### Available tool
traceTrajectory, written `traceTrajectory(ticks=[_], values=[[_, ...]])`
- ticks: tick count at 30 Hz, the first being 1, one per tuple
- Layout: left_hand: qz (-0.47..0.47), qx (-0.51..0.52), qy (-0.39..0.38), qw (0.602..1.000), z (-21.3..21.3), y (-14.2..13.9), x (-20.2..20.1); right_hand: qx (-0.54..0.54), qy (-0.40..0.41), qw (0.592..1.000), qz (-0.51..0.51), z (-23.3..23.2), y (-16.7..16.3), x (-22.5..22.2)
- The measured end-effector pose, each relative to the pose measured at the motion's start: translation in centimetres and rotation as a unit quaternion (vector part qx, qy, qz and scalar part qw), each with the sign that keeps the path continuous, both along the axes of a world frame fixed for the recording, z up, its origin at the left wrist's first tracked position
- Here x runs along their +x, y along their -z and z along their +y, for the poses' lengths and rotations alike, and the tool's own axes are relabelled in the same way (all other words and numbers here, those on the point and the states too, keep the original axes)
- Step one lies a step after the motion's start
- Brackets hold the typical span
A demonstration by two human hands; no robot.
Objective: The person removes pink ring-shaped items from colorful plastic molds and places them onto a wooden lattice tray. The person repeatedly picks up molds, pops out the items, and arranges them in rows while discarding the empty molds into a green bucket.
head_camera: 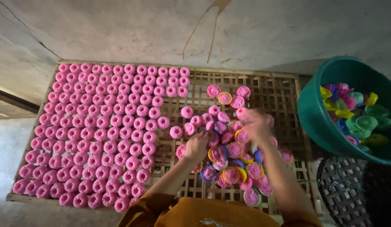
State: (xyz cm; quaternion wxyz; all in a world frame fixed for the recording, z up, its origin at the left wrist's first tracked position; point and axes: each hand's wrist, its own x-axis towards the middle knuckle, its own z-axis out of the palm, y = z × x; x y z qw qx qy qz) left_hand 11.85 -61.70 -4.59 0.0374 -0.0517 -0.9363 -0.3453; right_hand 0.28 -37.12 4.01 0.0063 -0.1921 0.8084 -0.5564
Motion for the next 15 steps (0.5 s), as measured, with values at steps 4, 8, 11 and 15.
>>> traceTrajectory(ticks=[4,8,11,15], values=[[0.010,0.179,-0.091,0.980,-2.8,-1.8,-0.1,0.313,-0.047,0.917,0.243,-7.8,5.8,2.4],[-0.054,0.102,-0.138,0.984,-7.5,-4.7,3.1,0.473,-0.012,0.877,0.079,-9.4,6.1,1.2],[-0.054,0.321,-0.132,0.936,-10.6,-6.0,4.6,0.193,-0.001,0.969,0.156,-9.1,5.4,-0.1],[-0.145,0.644,-0.118,0.742,-12.3,-5.0,4.1,-0.101,-0.030,0.984,-0.146,-9.4,4.9,-0.4]])
